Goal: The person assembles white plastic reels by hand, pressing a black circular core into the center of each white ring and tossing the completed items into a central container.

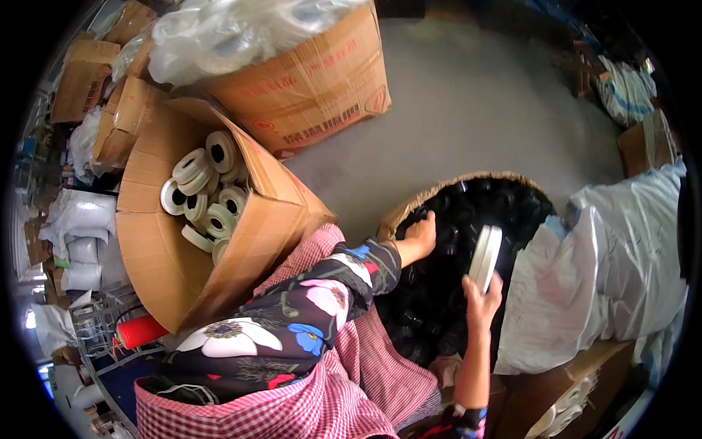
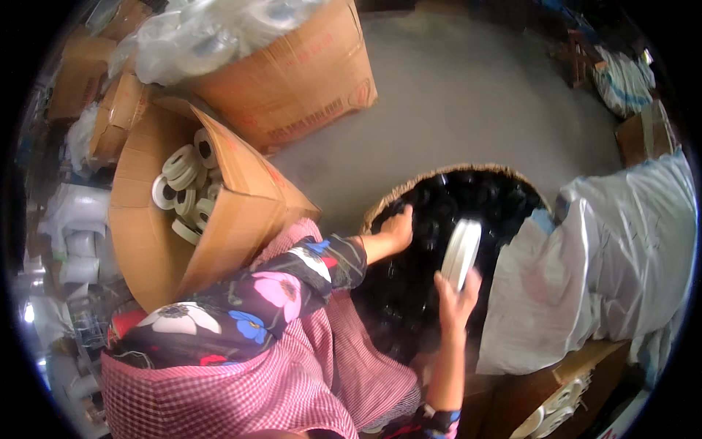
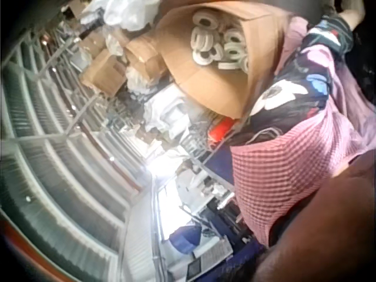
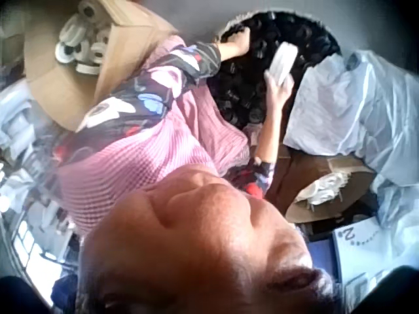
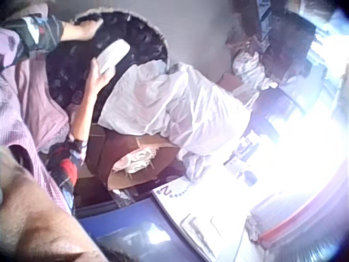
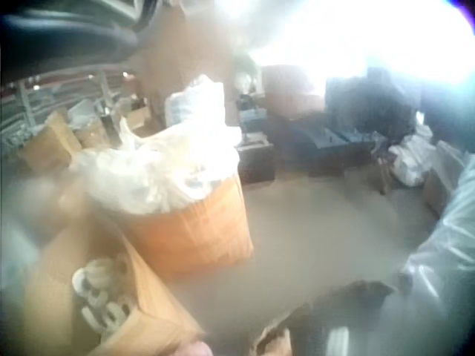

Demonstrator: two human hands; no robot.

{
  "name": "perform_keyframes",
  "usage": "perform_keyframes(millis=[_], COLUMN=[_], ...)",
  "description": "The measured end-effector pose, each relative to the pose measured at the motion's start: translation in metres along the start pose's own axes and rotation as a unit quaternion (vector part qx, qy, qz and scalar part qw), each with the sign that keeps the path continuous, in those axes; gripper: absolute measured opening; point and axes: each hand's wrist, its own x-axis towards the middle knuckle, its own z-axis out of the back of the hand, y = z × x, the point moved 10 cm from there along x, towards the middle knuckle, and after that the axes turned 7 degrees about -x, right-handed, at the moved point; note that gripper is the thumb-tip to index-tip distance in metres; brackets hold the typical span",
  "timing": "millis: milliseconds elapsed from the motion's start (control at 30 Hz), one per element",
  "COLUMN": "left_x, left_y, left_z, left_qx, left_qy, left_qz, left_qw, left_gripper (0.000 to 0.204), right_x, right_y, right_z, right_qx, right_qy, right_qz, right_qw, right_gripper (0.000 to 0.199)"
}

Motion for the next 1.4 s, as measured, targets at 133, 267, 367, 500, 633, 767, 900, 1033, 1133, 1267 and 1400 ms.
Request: perform_keyframes(millis=[133,267,367,500,633,767,900,1033,1133,1267,1400], left_x=[-0.001,-0.026,-0.032,-0.091,-0.194,-0.272,-0.303,-0.327,-0.348,-0.361,-0.356], left_y=[0.029,-0.029,-0.034,-0.039,-0.075,-0.090,-0.093,-0.087,-0.063,-0.027,0.003], left_z=[-0.017,0.002,0.023,0.049,0.123,0.232,0.345,0.461,0.516,0.549,0.542], left_qx=[0.002,0.151,0.054,-0.251,-0.545,-0.488,-0.490,-0.365,-0.418,-0.447,-0.717], left_qy=[-0.036,-0.043,0.002,-0.008,0.049,0.053,0.053,-0.114,-0.173,-0.231,-0.208], left_qz=[-0.106,-0.244,-0.180,-0.102,-0.103,-0.092,-0.164,-0.291,-0.236,-0.116,-0.046], left_qw=[0.994,0.957,0.982,0.963,0.831,0.867,0.855,0.877,0.860,0.856,0.663], left_gripper=[0.028,0.021,0.016,0.008,0.013,0.016,0.020,0.037,0.061,0.075,0.062], right_x=[-0.059,-0.101,-0.115,-0.113,-0.112,-0.106,-0.094,-0.072,-0.057,-0.059,-0.080], right_y=[-0.006,0.007,0.022,0.036,0.088,0.216,0.328,0.403,0.454,0.561,0.637], right_z=[0.002,0.018,0.025,0.033,0.011,-0.014,-0.040,-0.070,-0.103,-0.137,-0.156], right_qx=[0.184,0.196,0.209,0.231,0.291,0.379,0.376,0.354,0.342,0.266,0.262], right_qy=[0.040,0.017,0.001,0.006,0.191,0.306,0.393,0.436,0.512,0.557,0.627], right_qz=[-0.164,-0.256,-0.291,-0.307,-0.344,-0.346,-0.255,-0.209,-0.125,0.113,0.307], right_qw=[0.968,0.946,0.934,0.923,0.872,0.801,0.800,0.801,0.778,0.779,0.667], right_gripper=[0.040,0.045,0.040,0.045,0.073,0.082,0.075,0.075,0.080,0.088,0.087])
